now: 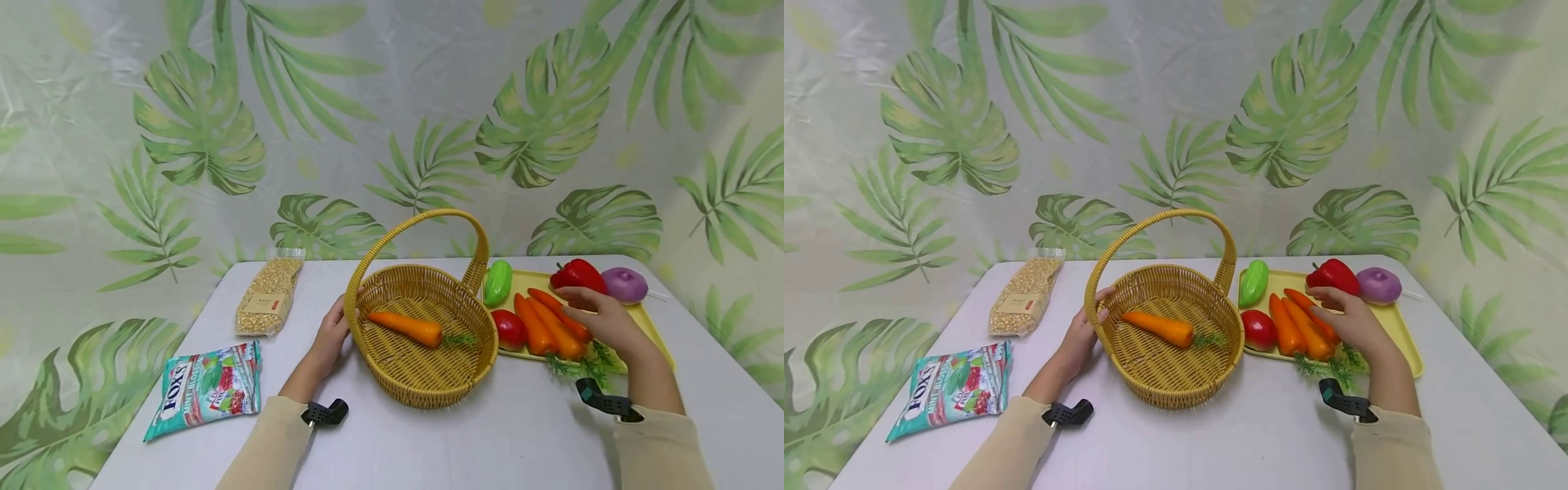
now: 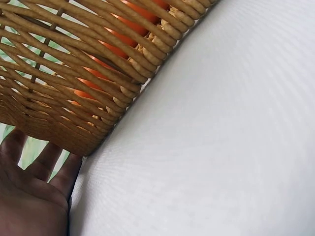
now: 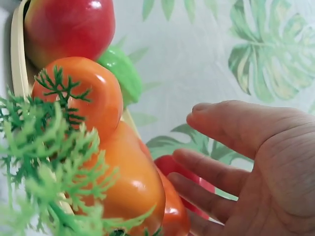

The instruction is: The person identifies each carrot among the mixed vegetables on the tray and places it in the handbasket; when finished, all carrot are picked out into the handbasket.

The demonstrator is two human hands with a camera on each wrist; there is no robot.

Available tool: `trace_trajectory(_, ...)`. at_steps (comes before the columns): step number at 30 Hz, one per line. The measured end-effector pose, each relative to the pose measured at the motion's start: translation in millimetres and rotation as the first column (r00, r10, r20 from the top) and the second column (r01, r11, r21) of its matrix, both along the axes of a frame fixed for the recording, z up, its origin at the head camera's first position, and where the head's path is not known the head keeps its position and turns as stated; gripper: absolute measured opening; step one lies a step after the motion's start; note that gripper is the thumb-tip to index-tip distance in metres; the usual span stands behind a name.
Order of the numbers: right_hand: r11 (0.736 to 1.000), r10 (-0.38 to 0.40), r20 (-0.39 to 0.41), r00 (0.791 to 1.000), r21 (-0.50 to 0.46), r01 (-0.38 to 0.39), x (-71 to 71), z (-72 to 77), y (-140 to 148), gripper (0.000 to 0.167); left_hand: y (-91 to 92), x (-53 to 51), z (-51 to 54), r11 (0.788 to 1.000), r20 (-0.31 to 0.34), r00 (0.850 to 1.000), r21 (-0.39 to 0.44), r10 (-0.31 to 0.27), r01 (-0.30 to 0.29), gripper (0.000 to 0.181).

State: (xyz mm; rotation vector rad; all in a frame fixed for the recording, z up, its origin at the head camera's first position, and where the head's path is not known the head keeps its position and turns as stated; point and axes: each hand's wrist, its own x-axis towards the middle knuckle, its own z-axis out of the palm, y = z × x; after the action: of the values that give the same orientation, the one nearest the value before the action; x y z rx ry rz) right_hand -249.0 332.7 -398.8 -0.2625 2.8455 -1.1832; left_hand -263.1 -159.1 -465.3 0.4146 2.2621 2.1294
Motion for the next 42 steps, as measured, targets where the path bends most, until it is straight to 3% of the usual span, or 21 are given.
trace_trajectory(13,0.996,0.057,0.060,0.997,0.059,-0.061,-0.2,-14.7,12.8,0.051,0.5,-0.7,-0.5,1.000,0.000,1.000,-0.001,-0.001,0.001,0.042)
trace_trajectory(23,0.993,0.048,0.066,0.997,0.105,-0.055,-0.3,-23.0,17.1,0.044,1.9,0.4,0.3,1.000,0.003,1.000,0.000,0.002,-0.002,0.042)
trace_trajectory(33,0.997,-0.023,0.090,0.996,0.073,0.016,-0.8,-18.6,14.6,0.042,2.1,0.9,1.5,1.000,-0.003,1.000,0.003,-0.002,0.002,0.043)
trace_trajectory(42,0.999,-0.028,0.074,0.997,0.023,0.026,1.7,0.0,7.1,0.040,0.4,0.6,0.7,1.000,-0.004,1.000,0.003,0.001,-0.001,0.043)
